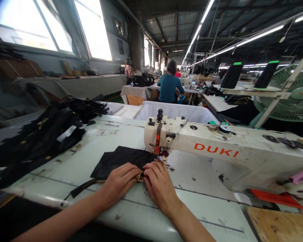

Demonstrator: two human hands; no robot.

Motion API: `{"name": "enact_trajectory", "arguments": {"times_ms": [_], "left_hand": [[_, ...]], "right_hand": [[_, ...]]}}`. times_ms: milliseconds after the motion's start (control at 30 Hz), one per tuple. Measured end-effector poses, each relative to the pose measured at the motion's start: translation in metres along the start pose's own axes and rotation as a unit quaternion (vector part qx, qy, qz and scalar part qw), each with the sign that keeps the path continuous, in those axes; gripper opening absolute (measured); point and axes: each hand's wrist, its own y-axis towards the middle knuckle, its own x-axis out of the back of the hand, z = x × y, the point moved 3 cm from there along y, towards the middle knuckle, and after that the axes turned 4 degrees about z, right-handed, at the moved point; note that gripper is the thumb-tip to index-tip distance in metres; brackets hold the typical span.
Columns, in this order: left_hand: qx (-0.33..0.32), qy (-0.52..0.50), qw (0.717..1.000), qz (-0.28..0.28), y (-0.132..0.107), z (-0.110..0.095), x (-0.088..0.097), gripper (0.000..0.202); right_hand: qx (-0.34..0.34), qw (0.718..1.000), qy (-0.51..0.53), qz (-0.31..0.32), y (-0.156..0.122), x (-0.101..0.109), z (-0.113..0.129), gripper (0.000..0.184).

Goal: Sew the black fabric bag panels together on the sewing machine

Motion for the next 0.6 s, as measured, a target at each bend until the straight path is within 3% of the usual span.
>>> {"name": "enact_trajectory", "arguments": {"times_ms": [200,333,600], "left_hand": [[0.017,-0.033,0.999,0.010,0.010,0.009,0.006,0.017],[0.031,-0.053,0.998,0.021,0.012,0.012,0.006,0.029],[-0.009,-0.035,0.999,-0.034,0.011,0.019,-0.001,0.022]], "right_hand": [[-0.002,0.999,-0.024,-0.029,0.004,-0.006,-0.002,0.016],[-0.018,0.998,-0.044,-0.039,0.002,-0.013,-0.004,0.016],[-0.045,0.996,-0.036,-0.069,0.001,-0.013,-0.008,0.010]]}}
